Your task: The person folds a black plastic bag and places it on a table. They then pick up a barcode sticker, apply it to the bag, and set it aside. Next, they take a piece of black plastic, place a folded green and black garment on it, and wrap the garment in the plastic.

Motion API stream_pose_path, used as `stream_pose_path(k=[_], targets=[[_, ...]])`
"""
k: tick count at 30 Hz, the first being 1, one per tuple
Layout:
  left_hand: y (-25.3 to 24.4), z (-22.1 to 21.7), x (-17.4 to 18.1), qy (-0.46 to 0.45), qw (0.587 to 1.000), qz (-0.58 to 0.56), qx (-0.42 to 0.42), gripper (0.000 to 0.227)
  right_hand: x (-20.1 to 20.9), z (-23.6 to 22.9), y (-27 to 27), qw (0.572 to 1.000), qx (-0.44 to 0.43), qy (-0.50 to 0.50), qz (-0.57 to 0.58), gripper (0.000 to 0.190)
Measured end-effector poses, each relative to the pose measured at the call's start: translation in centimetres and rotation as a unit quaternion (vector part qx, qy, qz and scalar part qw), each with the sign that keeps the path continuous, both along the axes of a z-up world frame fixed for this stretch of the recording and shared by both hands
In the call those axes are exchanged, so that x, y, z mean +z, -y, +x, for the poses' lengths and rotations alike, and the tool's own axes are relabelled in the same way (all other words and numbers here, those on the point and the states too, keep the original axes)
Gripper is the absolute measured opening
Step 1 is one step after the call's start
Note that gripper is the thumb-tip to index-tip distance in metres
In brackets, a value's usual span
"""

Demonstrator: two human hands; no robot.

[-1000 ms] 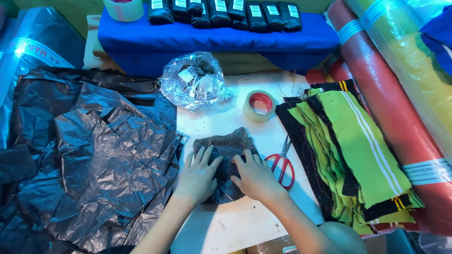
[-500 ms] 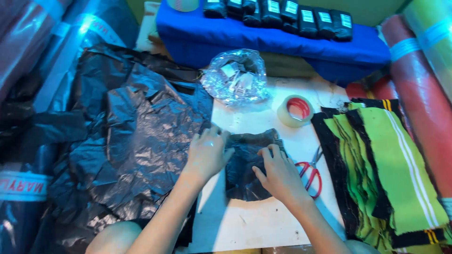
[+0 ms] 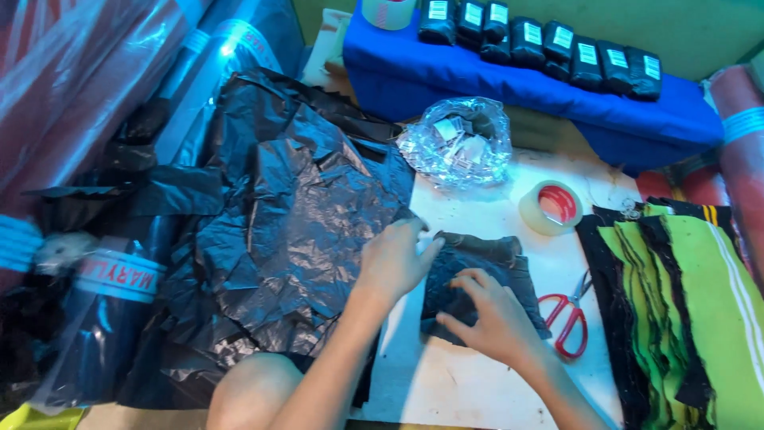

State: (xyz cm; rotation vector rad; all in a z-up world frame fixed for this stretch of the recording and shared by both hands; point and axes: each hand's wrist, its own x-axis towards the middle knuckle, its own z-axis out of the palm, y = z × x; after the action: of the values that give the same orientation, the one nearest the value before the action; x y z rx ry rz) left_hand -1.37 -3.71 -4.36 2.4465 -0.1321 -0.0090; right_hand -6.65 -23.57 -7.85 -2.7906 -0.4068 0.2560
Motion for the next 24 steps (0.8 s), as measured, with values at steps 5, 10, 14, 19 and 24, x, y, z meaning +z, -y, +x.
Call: stream_pose_path(k=[5,10,14,19,24], targets=[[-1.1,0.3,4.4,0.093,0.965,-0.223,0.101,0.028,2.1,1.9,-5.4,0.974,-0.059,0.036,0.214,0.021],[-4.4,0.5,5.9,0.046,0.9,-0.382,0.204,0.028,5.0,5.3,-12.0,0.927,-0.044,-0.04,0.369,0.031],[-6.4,1.0,6.2,0.063,0.83,-0.493,0.253,0.026,4.3,6.1,-15.4,0.915,-0.055,-0.053,0.397,0.021],[-6.9,2.2,4.7,-0.034,0.873,-0.431,0.224,0.031,3.1,7.8,-17.1,0.897,-0.083,-0.072,0.428,0.008],[-7.0,-0.1,7.6,-0.013,0.864,-0.462,0.198,0.031,1.7,7.6,-15.9,0.88,-0.131,-0.09,0.448,0.009]])
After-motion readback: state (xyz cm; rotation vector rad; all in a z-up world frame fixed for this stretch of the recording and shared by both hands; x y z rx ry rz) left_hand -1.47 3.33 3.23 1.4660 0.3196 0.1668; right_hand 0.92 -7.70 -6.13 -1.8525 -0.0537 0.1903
